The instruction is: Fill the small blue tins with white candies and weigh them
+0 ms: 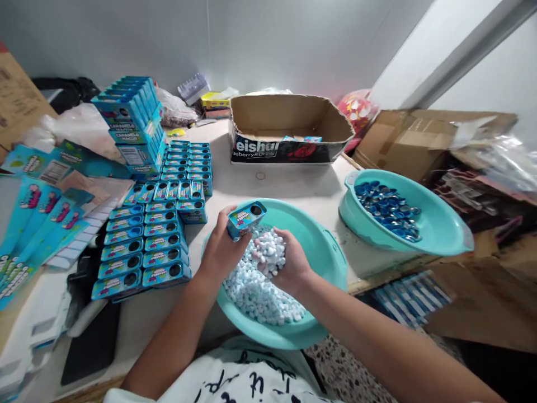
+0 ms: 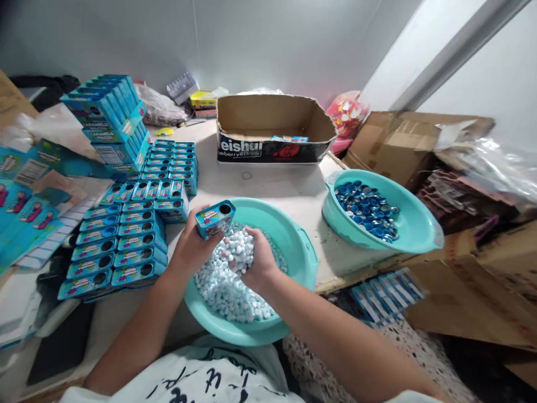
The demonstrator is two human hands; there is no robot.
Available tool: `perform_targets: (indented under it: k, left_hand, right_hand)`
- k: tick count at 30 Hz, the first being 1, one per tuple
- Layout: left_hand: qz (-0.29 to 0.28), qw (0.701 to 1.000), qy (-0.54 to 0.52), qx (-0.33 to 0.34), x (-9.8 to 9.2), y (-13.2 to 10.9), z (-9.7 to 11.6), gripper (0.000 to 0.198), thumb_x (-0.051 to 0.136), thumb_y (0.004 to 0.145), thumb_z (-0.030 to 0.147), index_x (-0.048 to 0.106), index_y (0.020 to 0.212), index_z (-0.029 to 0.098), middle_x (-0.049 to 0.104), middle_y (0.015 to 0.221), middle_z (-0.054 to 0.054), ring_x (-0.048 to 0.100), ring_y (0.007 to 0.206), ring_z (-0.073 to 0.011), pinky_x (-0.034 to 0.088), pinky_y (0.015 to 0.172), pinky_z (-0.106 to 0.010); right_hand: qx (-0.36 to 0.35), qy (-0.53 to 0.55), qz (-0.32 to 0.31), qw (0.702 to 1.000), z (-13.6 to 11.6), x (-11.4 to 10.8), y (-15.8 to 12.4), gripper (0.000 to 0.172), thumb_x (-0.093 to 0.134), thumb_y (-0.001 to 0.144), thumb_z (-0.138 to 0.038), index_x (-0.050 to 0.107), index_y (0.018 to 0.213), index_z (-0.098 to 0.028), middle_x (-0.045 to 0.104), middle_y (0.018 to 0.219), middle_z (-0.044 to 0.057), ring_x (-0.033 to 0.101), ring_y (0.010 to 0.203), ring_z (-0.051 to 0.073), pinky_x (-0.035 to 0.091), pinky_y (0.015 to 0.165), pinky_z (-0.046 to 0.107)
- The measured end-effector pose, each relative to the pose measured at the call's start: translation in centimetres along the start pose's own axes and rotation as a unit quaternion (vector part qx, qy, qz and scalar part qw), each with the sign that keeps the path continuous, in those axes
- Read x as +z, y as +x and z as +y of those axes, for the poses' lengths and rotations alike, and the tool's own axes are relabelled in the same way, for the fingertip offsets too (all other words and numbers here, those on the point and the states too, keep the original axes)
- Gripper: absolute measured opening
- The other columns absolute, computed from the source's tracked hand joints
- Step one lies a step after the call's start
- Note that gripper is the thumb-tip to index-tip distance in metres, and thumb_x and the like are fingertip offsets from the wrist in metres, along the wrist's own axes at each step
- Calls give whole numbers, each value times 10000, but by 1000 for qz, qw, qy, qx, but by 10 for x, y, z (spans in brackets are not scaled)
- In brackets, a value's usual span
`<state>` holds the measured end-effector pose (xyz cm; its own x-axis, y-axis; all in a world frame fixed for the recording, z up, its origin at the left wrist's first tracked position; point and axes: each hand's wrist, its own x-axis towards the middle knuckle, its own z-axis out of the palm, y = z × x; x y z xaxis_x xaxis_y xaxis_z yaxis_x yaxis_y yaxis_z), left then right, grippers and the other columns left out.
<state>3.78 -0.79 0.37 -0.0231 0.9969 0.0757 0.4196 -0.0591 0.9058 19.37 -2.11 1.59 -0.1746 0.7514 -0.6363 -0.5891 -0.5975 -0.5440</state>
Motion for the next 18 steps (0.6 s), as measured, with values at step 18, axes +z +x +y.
perform_targets:
  k: [18]
  left_hand:
    - [-146,983,109,8,1,-1,2,418,694,811,208,617,1221,222,720,960,-42,682,872,-242,509,774,-311]
  right_hand:
    - [-214,101,-71,969,-68,25,13,174,605,788,-394,560,745,-232,621,619,-20,680,668,164,527,508,228]
